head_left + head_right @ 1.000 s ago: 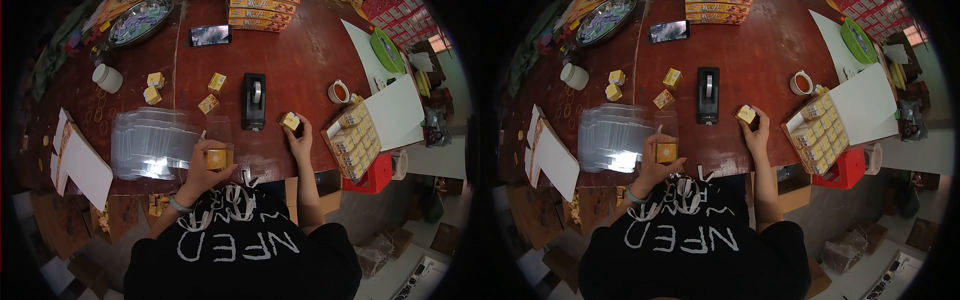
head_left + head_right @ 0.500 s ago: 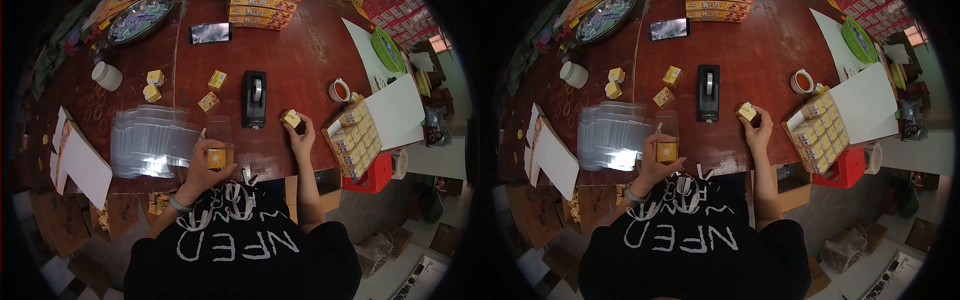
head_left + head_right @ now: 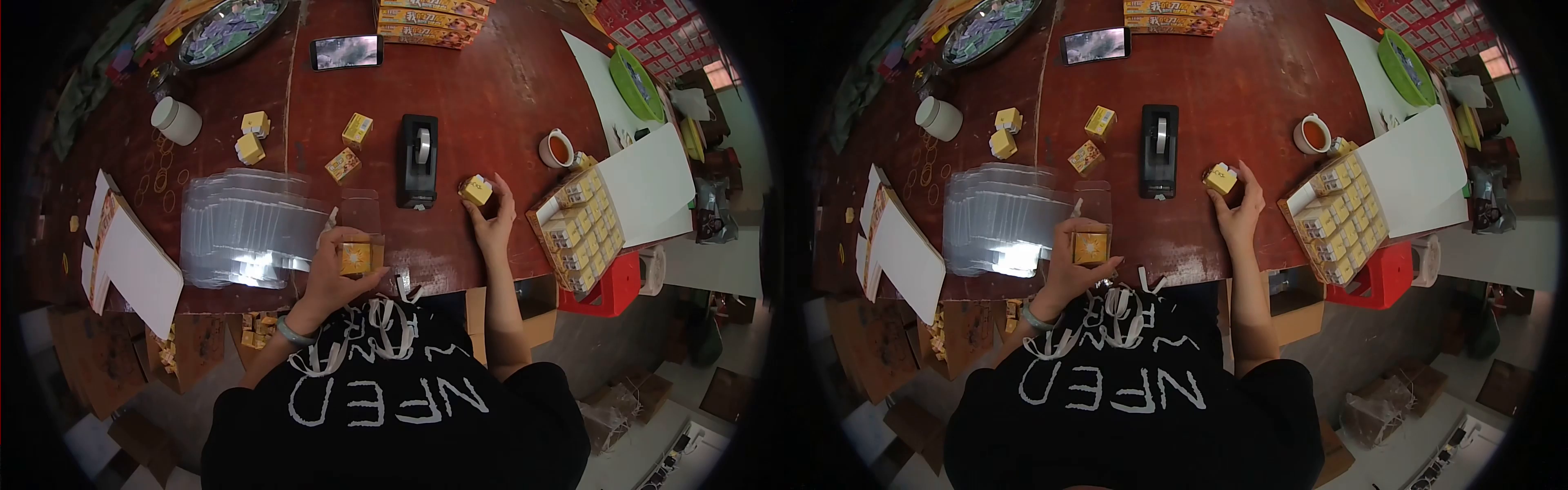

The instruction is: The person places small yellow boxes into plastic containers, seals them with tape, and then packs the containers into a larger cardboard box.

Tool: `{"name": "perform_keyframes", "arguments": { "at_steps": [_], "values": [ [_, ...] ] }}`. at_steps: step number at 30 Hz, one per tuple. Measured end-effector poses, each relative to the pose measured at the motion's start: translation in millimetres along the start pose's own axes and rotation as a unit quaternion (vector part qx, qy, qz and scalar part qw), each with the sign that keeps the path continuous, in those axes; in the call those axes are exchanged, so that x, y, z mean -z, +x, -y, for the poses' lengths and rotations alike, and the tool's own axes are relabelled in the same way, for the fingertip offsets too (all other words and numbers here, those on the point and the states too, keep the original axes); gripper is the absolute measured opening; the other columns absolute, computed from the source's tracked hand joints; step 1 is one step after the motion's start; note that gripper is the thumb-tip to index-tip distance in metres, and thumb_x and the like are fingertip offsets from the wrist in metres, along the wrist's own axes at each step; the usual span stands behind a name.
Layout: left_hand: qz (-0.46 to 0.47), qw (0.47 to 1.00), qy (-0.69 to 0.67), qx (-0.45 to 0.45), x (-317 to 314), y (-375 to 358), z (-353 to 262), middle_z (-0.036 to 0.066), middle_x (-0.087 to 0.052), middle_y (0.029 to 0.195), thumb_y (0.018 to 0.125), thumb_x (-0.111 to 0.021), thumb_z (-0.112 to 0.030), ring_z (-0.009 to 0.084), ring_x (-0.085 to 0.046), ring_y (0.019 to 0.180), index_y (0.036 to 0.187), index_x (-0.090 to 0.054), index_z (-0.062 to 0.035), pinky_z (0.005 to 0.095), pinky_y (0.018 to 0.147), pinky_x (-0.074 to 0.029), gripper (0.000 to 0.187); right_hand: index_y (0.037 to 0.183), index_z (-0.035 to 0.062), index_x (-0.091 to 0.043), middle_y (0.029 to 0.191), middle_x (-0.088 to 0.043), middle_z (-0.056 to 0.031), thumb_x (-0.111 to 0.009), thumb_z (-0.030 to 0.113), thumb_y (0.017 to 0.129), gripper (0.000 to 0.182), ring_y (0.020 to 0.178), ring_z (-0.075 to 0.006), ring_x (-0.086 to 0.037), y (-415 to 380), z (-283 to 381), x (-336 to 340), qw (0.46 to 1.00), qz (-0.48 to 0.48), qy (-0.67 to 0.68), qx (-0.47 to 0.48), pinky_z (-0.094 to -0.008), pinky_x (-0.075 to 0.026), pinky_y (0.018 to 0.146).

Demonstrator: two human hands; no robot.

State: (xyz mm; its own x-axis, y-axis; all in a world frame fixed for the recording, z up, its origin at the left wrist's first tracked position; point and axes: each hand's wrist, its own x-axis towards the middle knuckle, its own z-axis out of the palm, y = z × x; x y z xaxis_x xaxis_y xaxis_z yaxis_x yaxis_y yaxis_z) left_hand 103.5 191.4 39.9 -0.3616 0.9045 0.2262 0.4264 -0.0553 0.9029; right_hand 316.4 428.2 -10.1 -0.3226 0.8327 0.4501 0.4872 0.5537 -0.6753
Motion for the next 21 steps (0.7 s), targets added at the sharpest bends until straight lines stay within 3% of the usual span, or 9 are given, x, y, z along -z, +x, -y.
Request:
{"name": "perform_keyframes", "arguments": {
  "at_steps": [1, 4, 7, 10, 13, 17, 21],
  "values": [
    [-0.004, 1.000, -0.005, 0.007, -0.5, -0.1, 0.5, 0.011, -0.052, 0.115, 0.073, -0.087, -0.012, 0.0187, -0.057, 0.104, 0.122, -0.038, -0.0039, 0.0323, 0.091, -0.049, 0.070, 0.130, 0.0061, -0.053, 0.115, -0.063, -0.0127, -0.084, 0.004, 0.070, 0.068, 0.105, -0.0247, -0.061, 2.1, 8.0, 2.5, 0.998, -0.006, -0.047, 0.037, -0.0351, -0.046, 0.094],
    [-0.006, 1.000, -0.007, 0.014, -1.5, -1.1, -0.2, 0.011, -0.053, 0.115, 0.072, -0.087, -0.015, 0.0201, -0.058, 0.106, 0.121, -0.040, -0.0036, 0.0328, 0.093, -0.048, 0.069, 0.129, 0.0055, -0.053, 0.119, -0.063, -0.0143, -0.079, -0.001, 0.073, 0.062, 0.111, -0.0271, -0.061, 3.9, 0.4, 2.2, 0.993, 0.066, 0.092, -0.028, -0.0363, -0.046, 0.097],
    [-0.002, 1.000, -0.002, 0.007, -0.3, 2.0, -2.2, 0.011, -0.053, 0.114, 0.073, -0.086, -0.013, 0.0190, -0.057, 0.105, 0.122, -0.038, -0.0039, 0.0325, 0.092, -0.048, 0.069, 0.126, 0.0044, -0.055, 0.120, -0.062, -0.0139, -0.074, -0.006, 0.074, 0.056, 0.115, -0.0284, -0.060, 7.4, 10.2, 5.1, 0.994, -0.013, 0.090, 0.067, -0.0367, -0.047, 0.098],
    [-0.007, 1.000, -0.021, 0.021, -2.0, -1.1, -0.8, 0.010, -0.054, 0.115, 0.072, -0.087, -0.015, 0.0202, -0.058, 0.106, 0.121, -0.041, -0.0035, 0.0328, 0.093, -0.048, 0.068, 0.122, 0.0036, -0.057, 0.120, -0.062, -0.0138, -0.071, -0.008, 0.075, 0.051, 0.115, -0.0291, -0.061, 6.0, 8.9, -0.5, 0.991, -0.022, 0.129, 0.027, -0.0360, -0.047, 0.099],
    [0.008, 1.000, 0.003, 0.001, -0.6, 1.7, -1.6, 0.011, -0.053, 0.115, 0.073, -0.086, -0.010, 0.0179, -0.057, 0.105, 0.123, -0.036, -0.0039, 0.0319, 0.091, -0.049, 0.071, 0.122, 0.0032, -0.058, 0.121, -0.062, -0.0147, -0.071, -0.008, 0.075, 0.050, 0.113, -0.0294, -0.062, 0.9, 4.4, -3.1, 0.993, 0.036, 0.102, -0.043, -0.0362, -0.047, 0.099],
    [0.015, 1.000, 0.001, 0.009, -1.0, -0.7, 0.2, 0.011, -0.053, 0.116, 0.074, -0.086, -0.010, 0.0178, -0.057, 0.106, 0.123, -0.037, -0.0040, 0.0313, 0.091, -0.050, 0.069, 0.130, 0.0046, -0.055, 0.127, -0.059, -0.0149, -0.073, -0.004, 0.076, 0.057, 0.118, -0.0291, -0.059, 2.1, 10.7, 2.5, 0.995, 0.050, 0.080, -0.046, -0.0367, -0.045, 0.101],
    [0.026, 0.999, 0.015, 0.013, -0.9, 0.3, 0.2, 0.011, -0.052, 0.116, 0.074, -0.086, -0.011, 0.0175, -0.058, 0.106, 0.122, -0.038, -0.0044, 0.0310, 0.090, -0.050, 0.068, 0.134, 0.0058, -0.053, 0.139, -0.049, -0.0157, -0.074, 0.000, 0.076, 0.062, 0.128, -0.0306, -0.050, 10.1, 16.0, 11.6, 0.986, 0.083, 0.145, -0.025, -0.0390, -0.039, 0.107]
  ]
}}
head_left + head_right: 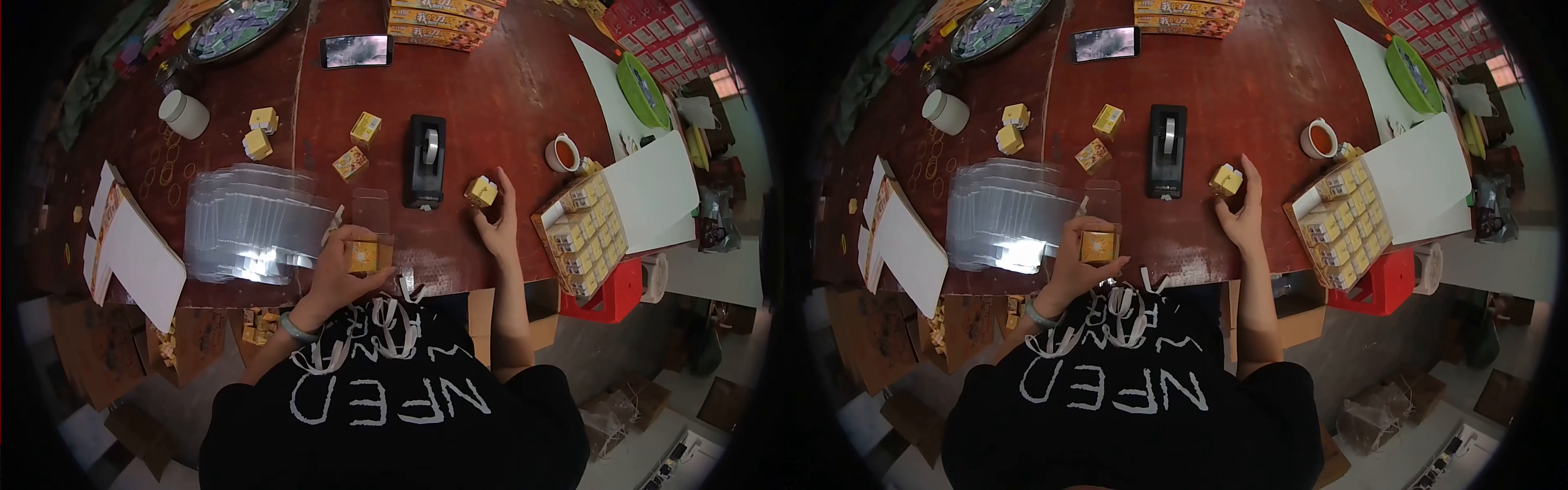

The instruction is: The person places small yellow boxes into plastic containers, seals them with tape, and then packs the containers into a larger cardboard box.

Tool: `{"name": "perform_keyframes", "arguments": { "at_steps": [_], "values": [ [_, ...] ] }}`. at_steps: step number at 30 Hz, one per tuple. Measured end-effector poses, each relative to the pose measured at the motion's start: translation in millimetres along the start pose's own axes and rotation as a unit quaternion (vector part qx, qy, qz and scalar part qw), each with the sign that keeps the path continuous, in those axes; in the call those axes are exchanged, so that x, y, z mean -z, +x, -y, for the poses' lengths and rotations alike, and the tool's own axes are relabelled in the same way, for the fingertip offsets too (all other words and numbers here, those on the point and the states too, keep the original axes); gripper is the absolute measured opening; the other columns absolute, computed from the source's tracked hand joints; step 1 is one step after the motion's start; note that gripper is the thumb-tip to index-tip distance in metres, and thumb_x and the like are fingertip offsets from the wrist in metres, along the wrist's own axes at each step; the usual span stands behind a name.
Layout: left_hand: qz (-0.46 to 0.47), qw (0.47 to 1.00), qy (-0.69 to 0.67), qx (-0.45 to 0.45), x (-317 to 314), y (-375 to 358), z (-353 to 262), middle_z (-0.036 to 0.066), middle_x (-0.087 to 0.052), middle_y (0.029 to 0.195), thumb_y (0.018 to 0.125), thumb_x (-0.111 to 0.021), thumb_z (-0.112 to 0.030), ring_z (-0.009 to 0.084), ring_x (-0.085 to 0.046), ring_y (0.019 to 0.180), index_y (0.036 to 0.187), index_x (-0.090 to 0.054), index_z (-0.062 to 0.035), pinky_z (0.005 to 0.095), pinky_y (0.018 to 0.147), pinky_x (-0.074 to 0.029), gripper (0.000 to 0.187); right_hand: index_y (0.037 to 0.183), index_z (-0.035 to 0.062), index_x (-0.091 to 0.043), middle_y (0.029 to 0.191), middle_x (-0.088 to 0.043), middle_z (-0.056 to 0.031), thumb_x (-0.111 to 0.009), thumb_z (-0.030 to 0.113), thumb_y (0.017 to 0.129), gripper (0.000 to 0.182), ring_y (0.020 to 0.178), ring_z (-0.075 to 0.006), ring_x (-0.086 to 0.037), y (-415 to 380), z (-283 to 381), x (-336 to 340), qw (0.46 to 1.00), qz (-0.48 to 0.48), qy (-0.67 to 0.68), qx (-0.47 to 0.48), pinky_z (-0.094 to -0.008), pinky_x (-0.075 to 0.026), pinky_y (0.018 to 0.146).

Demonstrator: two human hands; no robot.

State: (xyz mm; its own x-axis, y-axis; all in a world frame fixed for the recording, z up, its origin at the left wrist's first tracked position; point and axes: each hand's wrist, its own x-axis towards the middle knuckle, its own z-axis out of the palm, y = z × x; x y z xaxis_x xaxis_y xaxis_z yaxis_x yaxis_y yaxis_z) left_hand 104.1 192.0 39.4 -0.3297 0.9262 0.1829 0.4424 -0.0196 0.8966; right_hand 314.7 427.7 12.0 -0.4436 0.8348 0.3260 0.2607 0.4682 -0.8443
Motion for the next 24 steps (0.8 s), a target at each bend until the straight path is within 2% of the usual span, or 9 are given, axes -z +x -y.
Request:
{"name": "perform_keyframes", "arguments": {
  "at_steps": [1, 4, 5, 8, 11, 13, 17, 20, 24],
  "values": [
    [-0.001, 1.000, -0.001, -0.002, 0.0, 0.2, 0.1, 0.011, -0.052, 0.116, 0.074, -0.086, -0.011, 0.0175, -0.057, 0.106, 0.122, -0.038, -0.0044, 0.0309, 0.090, -0.050, 0.067, 0.135, 0.0064, -0.053, 0.141, -0.046, -0.0159, -0.074, 0.002, 0.076, 0.064, 0.130, -0.0312, -0.047, 4.8, 5.1, 2.1, 1.000, 0.015, 0.017, 0.003, -0.0399, -0.037, 0.108],
    [-0.025, 0.999, -0.036, 0.015, -2.8, 4.7, -3.1, 0.009, -0.053, 0.114, 0.073, -0.086, -0.011, 0.0179, -0.057, 0.107, 0.120, -0.041, -0.0047, 0.0313, 0.092, -0.049, 0.065, 0.124, 0.0053, -0.062, 0.122, -0.060, -0.0147, -0.077, 0.000, 0.076, 0.050, 0.114, -0.0291, -0.060, 16.9, -1.2, 0.3, 0.995, 0.058, -0.071, 0.034, -0.0354, -0.047, 0.096],
    [-0.030, 0.999, -0.039, 0.012, -2.8, 8.0, -4.4, 0.009, -0.053, 0.113, 0.073, -0.086, -0.012, 0.0179, -0.057, 0.107, 0.120, -0.041, -0.0049, 0.0315, 0.092, -0.048, 0.066, 0.118, 0.0035, -0.064, 0.114, -0.065, -0.0138, -0.078, -0.001, 0.077, 0.044, 0.108, -0.0280, -0.063, 17.8, -2.1, -1.5, 0.995, 0.039, -0.080, 0.045, -0.0339, -0.051, 0.090],
    [-0.059, 0.997, -0.053, 0.006, -4.7, 17.5, -6.8, 0.007, -0.055, 0.109, 0.069, -0.088, -0.014, 0.0177, -0.057, 0.106, 0.120, -0.041, -0.0055, 0.0327, 0.094, -0.046, 0.070, 0.118, 0.0026, -0.064, 0.117, -0.064, -0.0147, -0.076, -0.003, 0.077, 0.043, 0.108, -0.0271, -0.063, 24.8, 18.9, -0.4, 0.987, -0.043, -0.113, 0.107, -0.0359, -0.051, 0.091],
    [-0.059, 0.990, -0.100, 0.077, -12.3, 24.6, -14.7, 0.007, -0.057, 0.108, 0.067, -0.089, -0.016, 0.0180, -0.057, 0.105, 0.119, -0.040, -0.0055, 0.0333, 0.095, -0.046, 0.073, 0.116, 0.0006, -0.063, 0.118, -0.065, -0.0154, -0.078, -0.005, 0.073, 0.046, 0.108, -0.0283, -0.063, 32.0, 100.1, -6.6, 0.978, -0.116, -0.031, 0.173, -0.0376, -0.050, 0.094],
    [-0.062, 0.992, -0.086, 0.062, -16.7, 31.4, -18.2, 0.010, -0.057, 0.109, 0.066, -0.089, -0.019, 0.0198, -0.059, 0.103, 0.122, -0.038, -0.0050, 0.0342, 0.092, -0.048, 0.077, 0.123, 0.0010, -0.059, 0.123, -0.063, -0.0164, -0.076, -0.007, 0.075, 0.051, 0.115, -0.0275, -0.060, 24.4, 145.3, -16.6, 0.968, -0.025, 0.010, 0.250, -0.0384, -0.048, 0.099],
    [-0.095, 0.990, -0.095, 0.031, -18.4, 41.3, -26.1, 0.015, -0.059, 0.110, 0.066, -0.087, -0.018, 0.0247, -0.064, 0.100, 0.122, -0.036, -0.0042, 0.0358, 0.086, -0.052, 0.078, 0.115, 0.0030, -0.067, 0.117, -0.066, -0.0136, -0.081, 0.001, 0.068, 0.049, 0.110, -0.0284, -0.061, 12.8, 162.8, -42.0, 0.958, 0.163, 0.049, 0.232, -0.0396, -0.046, 0.097],
    [-0.085, 0.986, -0.133, 0.052, -14.7, 42.2, -24.1, 0.016, -0.057, 0.113, 0.065, -0.086, -0.014, 0.0253, -0.063, 0.102, 0.124, -0.033, -0.0036, 0.0367, 0.087, -0.052, 0.080, 0.114, 0.0042, -0.067, 0.114, -0.067, -0.0110, -0.083, 0.003, 0.067, 0.050, 0.109, -0.0271, -0.060, 7.9, 157.6, -48.6, 0.962, 0.222, 0.054, 0.149, -0.0397, -0.044, 0.097],
    [-0.101, 0.979, -0.176, 0.020, -21.6, 38.3, -15.2, 0.014, -0.052, 0.115, 0.063, -0.087, -0.009, 0.0239, -0.059, 0.105, 0.125, -0.031, -0.0040, 0.0366, 0.088, -0.051, 0.084, 0.114, 0.0058, -0.067, 0.121, -0.063, -0.0105, -0.086, 0.010, 0.065, 0.053, 0.117, -0.0270, -0.054, 9.2, 163.3, -44.2, 0.958, 0.235, 0.040, 0.157, -0.0385, -0.040, 0.101]
  ]
}}
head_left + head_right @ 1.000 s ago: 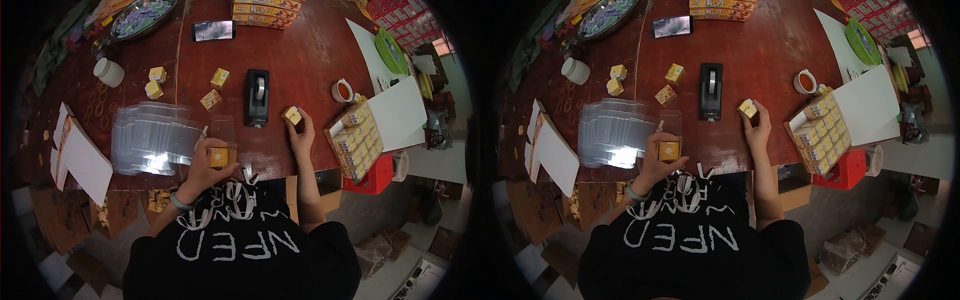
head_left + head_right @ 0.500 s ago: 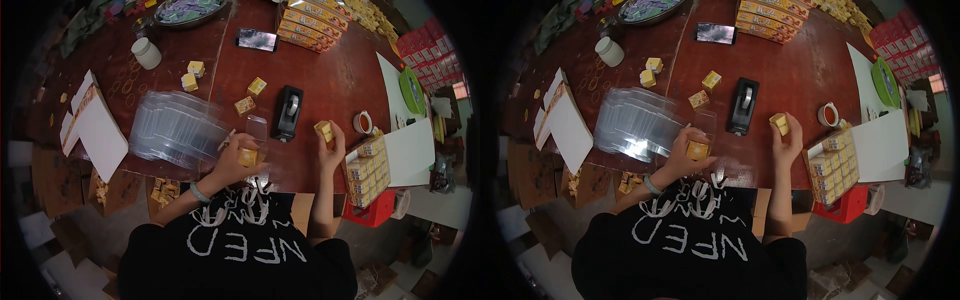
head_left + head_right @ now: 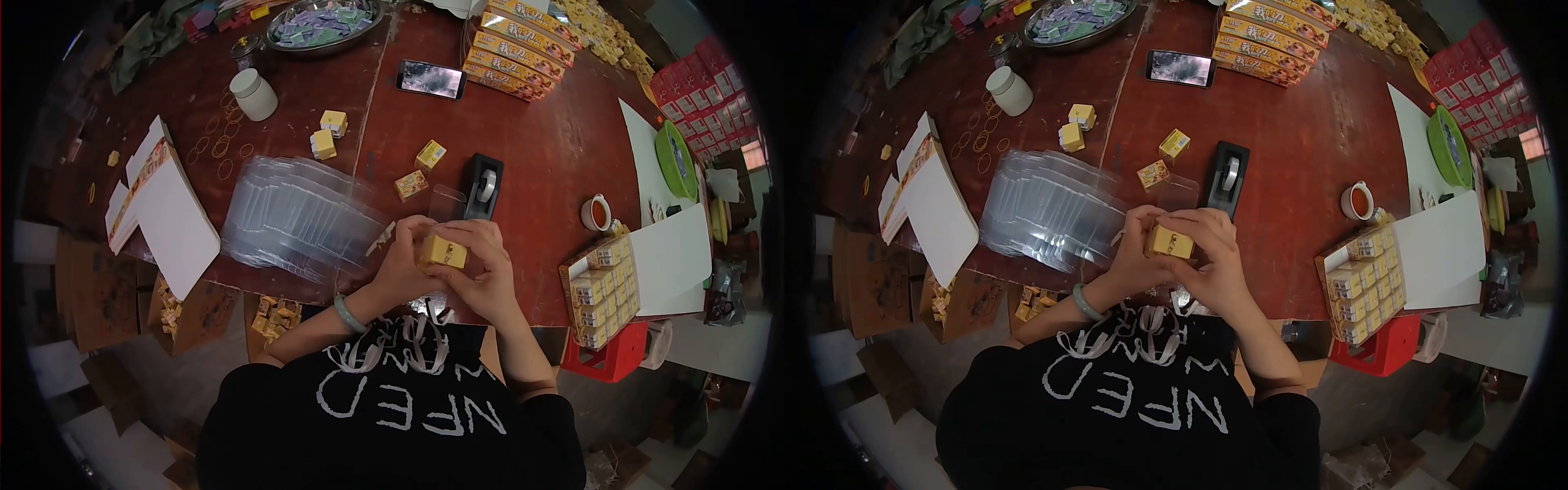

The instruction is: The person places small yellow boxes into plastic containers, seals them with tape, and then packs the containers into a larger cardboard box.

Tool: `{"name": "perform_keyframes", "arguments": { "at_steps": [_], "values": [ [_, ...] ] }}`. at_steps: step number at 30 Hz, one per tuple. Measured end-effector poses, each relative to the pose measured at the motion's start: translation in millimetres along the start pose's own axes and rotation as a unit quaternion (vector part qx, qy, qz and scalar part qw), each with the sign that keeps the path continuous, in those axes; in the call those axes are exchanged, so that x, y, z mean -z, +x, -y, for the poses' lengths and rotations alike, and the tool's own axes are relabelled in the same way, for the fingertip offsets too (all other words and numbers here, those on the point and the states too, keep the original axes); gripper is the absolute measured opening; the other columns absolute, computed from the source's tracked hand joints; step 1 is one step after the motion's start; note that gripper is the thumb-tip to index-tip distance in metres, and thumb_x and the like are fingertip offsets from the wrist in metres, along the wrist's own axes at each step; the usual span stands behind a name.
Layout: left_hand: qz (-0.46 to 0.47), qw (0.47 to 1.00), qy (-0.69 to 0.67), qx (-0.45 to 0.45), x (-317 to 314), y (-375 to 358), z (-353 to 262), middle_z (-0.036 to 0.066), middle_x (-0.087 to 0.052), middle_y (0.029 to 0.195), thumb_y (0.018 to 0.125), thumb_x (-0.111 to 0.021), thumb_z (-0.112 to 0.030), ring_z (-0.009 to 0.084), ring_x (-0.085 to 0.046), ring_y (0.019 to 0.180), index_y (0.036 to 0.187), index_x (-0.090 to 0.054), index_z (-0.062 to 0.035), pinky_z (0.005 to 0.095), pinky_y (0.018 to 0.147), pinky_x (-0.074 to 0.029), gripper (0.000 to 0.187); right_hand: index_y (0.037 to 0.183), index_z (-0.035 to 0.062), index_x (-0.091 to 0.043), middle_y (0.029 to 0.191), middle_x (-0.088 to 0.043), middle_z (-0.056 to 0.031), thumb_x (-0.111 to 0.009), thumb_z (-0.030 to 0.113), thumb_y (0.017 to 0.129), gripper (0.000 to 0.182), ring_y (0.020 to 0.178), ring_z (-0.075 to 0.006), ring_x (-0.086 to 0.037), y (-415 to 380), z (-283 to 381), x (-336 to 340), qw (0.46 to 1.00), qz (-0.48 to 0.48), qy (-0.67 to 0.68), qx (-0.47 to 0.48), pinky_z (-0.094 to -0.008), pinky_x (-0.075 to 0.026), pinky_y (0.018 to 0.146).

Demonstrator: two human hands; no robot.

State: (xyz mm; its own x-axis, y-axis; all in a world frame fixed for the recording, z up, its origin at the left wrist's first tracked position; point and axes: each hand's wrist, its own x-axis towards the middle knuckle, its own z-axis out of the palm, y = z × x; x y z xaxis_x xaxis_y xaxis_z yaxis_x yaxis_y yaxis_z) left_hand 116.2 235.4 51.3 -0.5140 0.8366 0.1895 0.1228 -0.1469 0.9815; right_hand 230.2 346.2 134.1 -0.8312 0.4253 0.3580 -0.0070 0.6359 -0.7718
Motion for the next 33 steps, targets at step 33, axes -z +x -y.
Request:
{"name": "perform_keyframes", "arguments": {
  "at_steps": [33],
  "values": [
    [-0.036, 0.971, 0.050, -0.231, 1.9, 12.1, -3.2, 0.020, -0.052, 0.121, 0.067, -0.088, -0.012, 0.0263, -0.061, 0.106, 0.142, -0.020, -0.0029, 0.0365, 0.087, -0.052, 0.101, 0.111, -0.0022, -0.067, 0.122, -0.066, -0.0177, -0.076, -0.002, 0.074, 0.038, 0.116, -0.0330, -0.061, 5.9, 8.6, -8.5, 0.990, -0.034, 0.082, 0.106, -0.0408, -0.050, 0.096]
  ]
}}
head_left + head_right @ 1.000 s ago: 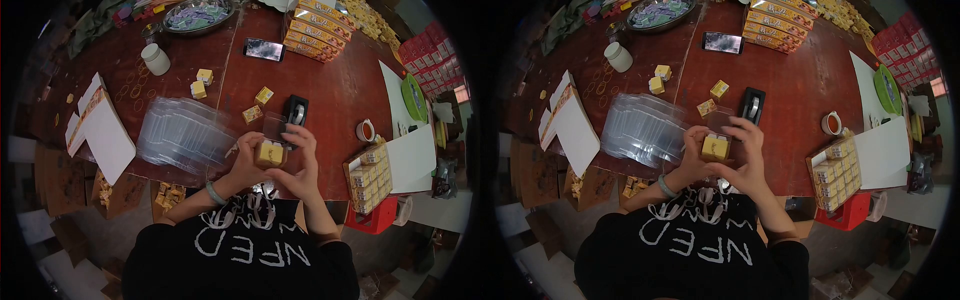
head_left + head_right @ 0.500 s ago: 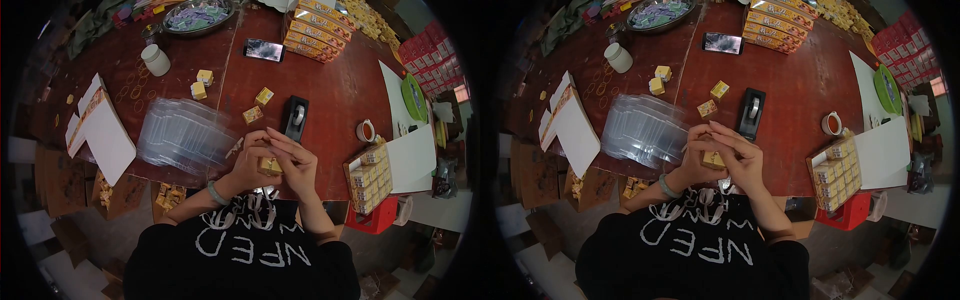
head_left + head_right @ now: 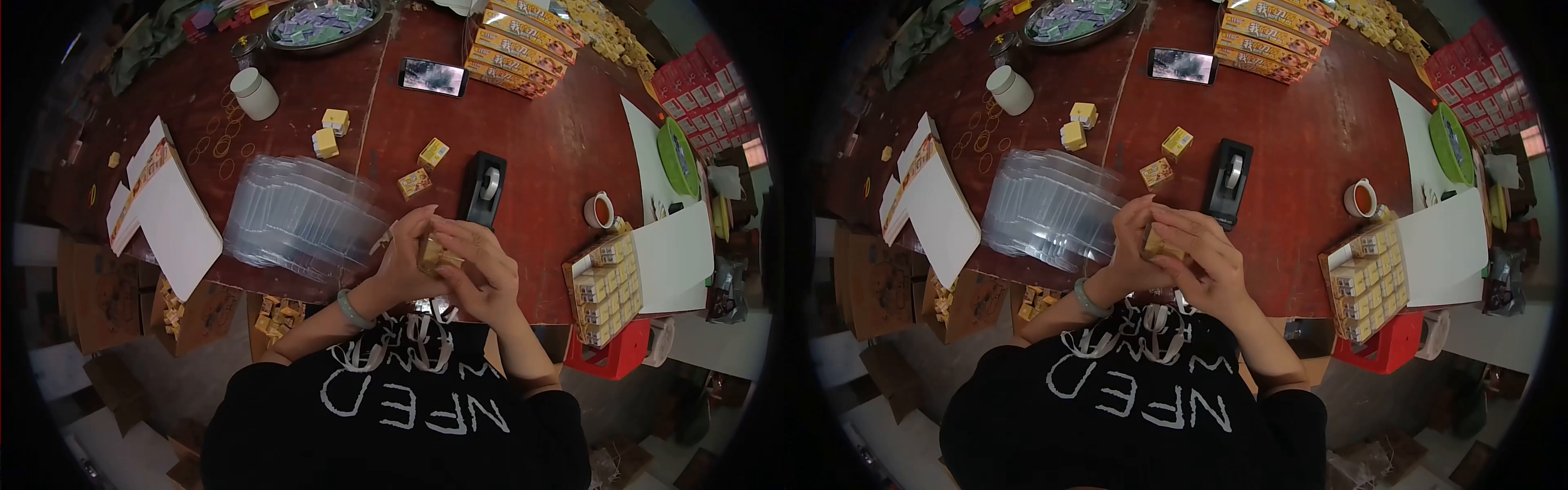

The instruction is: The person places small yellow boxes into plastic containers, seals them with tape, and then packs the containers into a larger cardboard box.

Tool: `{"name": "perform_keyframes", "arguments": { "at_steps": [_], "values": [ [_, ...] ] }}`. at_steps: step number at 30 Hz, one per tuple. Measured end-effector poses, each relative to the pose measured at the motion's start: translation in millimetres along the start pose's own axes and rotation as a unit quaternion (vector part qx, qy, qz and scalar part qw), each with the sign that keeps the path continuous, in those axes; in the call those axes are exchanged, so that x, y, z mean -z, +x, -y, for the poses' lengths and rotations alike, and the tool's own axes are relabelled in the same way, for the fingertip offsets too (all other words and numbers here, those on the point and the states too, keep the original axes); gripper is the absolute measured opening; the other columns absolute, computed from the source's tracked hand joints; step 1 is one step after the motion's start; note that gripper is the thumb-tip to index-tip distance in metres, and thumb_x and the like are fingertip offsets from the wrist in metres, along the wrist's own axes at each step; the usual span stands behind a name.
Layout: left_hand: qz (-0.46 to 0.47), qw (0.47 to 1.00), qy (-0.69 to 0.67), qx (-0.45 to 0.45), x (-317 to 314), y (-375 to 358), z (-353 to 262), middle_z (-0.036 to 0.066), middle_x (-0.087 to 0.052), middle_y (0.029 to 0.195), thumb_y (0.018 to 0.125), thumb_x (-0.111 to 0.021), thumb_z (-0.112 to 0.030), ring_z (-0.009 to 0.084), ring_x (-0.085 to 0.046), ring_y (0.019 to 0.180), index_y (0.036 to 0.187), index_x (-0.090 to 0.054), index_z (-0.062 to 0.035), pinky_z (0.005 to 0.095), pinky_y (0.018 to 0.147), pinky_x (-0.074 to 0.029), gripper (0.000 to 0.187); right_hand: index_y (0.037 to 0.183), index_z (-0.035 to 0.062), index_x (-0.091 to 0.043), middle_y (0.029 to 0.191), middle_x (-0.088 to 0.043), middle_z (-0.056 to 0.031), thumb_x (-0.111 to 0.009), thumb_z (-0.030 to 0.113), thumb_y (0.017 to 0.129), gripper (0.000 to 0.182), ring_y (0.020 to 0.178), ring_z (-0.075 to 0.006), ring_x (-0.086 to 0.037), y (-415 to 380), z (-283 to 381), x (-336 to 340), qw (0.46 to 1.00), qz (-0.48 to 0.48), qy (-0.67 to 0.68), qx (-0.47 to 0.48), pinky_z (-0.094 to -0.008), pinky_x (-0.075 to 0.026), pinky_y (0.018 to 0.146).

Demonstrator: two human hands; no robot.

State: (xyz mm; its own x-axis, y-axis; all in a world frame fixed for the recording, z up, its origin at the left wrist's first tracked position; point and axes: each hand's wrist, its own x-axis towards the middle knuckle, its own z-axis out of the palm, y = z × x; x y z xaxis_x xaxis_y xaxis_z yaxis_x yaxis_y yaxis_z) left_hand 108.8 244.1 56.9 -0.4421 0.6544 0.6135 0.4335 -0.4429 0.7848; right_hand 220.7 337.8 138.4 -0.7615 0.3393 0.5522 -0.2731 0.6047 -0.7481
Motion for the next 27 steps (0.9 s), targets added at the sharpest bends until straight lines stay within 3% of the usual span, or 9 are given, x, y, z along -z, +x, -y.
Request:
{"name": "perform_keyframes", "arguments": {
  "at_steps": [8, 10, 14, 19, 22, 23, 25, 26, 27],
  "values": [
    [0.004, 0.999, -0.032, 0.022, -4.2, -1.0, -6.1, 0.020, -0.055, 0.117, 0.066, -0.088, -0.010, 0.0257, -0.062, 0.102, 0.140, -0.024, -0.0029, 0.0349, 0.085, -0.052, 0.099, 0.101, -0.0039, -0.069, 0.115, -0.069, -0.0191, -0.072, -0.005, 0.076, 0.025, 0.116, -0.0354, -0.062, -5.4, -5.7, 1.0, 1.000, 0.002, 0.015, 0.011, -0.0410, -0.050, 0.096],
    [0.004, 0.999, -0.034, 0.027, -3.5, -1.6, -7.5, 0.019, -0.053, 0.119, 0.065, -0.088, -0.009, 0.0247, -0.060, 0.104, 0.140, -0.025, -0.0035, 0.0350, 0.087, -0.051, 0.098, 0.099, -0.0058, -0.069, 0.113, -0.068, -0.0233, -0.070, -0.007, 0.077, 0.022, 0.117, -0.0372, -0.061, -4.6, -2.5, 2.9, 1.000, 0.009, 0.012, 0.021, -0.0433, -0.049, 0.097],
    [-0.018, 0.991, -0.100, 0.082, -8.1, -1.1, -14.1, 0.018, -0.049, 0.124, 0.065, -0.088, -0.009, 0.0222, -0.056, 0.109, 0.140, -0.026, -0.0051, 0.0354, 0.092, -0.048, 0.097, 0.097, -0.0036, -0.069, 0.114, -0.069, -0.0215, -0.072, -0.006, 0.076, 0.022, 0.117, -0.0377, -0.061, -2.6, 0.1, 2.7, 0.999, 0.009, -0.008, 0.046, -0.0438, -0.049, 0.096],
    [0.006, 0.999, -0.050, 0.003, -9.4, 17.0, -16.0, 0.017, -0.047, 0.126, 0.073, -0.084, -0.010, 0.0254, -0.054, 0.111, 0.134, -0.034, -0.0086, 0.0365, 0.094, -0.046, 0.079, 0.092, -0.0003, -0.067, 0.115, -0.068, -0.0193, -0.075, -0.005, 0.075, 0.020, 0.118, -0.0355, -0.061, -7.3, -17.0, 6.2, 0.997, -0.013, 0.034, 0.065, -0.0443, -0.049, 0.094],
    [0.078, 0.996, -0.003, -0.051, 2.5, 25.8, -22.6, 0.019, -0.046, 0.129, 0.078, -0.080, -0.010, 0.0289, -0.056, 0.106, 0.124, -0.044, -0.0099, 0.0366, 0.091, -0.048, 0.058, 0.086, 0.0004, -0.060, 0.116, -0.064, -0.0204, -0.070, -0.008, 0.080, 0.014, 0.117, -0.0347, -0.059, -20.7, -24.8, 11.7, 0.987, -0.060, 0.148, -0.018, -0.0467, -0.046, 0.101],
    [0.107, 0.992, 0.006, -0.062, 5.9, 25.4, -22.4, 0.020, -0.046, 0.130, 0.079, -0.078, -0.010, 0.0301, -0.057, 0.104, 0.120, -0.047, -0.0101, 0.0366, 0.090, -0.049, 0.051, 0.087, 0.0018, -0.060, 0.121, -0.059, -0.0177, -0.067, -0.006, 0.084, 0.011, 0.119, -0.0316, -0.056, -26.4, -28.6, 11.3, 0.980, -0.072, 0.181, -0.038, -0.0446, -0.042, 0.104],
    [0.122, 0.991, 0.019, -0.055, 9.1, 21.0, -11.7, 0.022, -0.047, 0.133, 0.083, -0.076, -0.011, 0.0307, -0.058, 0.108, 0.117, -0.049, -0.0126, 0.0366, 0.087, -0.049, 0.043, 0.092, 0.0021, -0.061, 0.120, -0.059, -0.0136, -0.071, -0.002, 0.084, 0.014, 0.109, -0.0266, -0.061, -35.4, -40.9, 13.3, 0.964, -0.173, 0.190, -0.063, -0.0369, -0.046, 0.097],
    [0.131, 0.990, 0.024, -0.053, 9.8, 19.4, -7.4, 0.023, -0.048, 0.134, 0.084, -0.075, -0.011, 0.0311, -0.058, 0.111, 0.116, -0.051, -0.0139, 0.0366, 0.086, -0.049, 0.040, 0.096, 0.0032, -0.060, 0.121, -0.057, -0.0107, -0.068, 0.005, 0.091, 0.010, 0.106, -0.0194, -0.058, -46.1, -55.8, 19.0, 0.957, -0.220, 0.145, -0.117, -0.0300, -0.043, 0.096],
    [0.147, 0.987, 0.070, -0.015, 10.2, 18.2, -6.4, 0.016, -0.049, 0.138, 0.084, -0.074, -0.013, 0.0265, -0.061, 0.102, 0.106, -0.056, -0.0123, 0.0357, 0.077, -0.051, 0.028, 0.098, 0.0032, -0.061, 0.121, -0.058, -0.0105, -0.066, 0.010, 0.093, 0.010, 0.106, -0.0176, -0.056, -52.2, -65.5, 19.0, 0.932, -0.273, 0.135, -0.195, -0.0289, -0.042, 0.096]
  ]
}}
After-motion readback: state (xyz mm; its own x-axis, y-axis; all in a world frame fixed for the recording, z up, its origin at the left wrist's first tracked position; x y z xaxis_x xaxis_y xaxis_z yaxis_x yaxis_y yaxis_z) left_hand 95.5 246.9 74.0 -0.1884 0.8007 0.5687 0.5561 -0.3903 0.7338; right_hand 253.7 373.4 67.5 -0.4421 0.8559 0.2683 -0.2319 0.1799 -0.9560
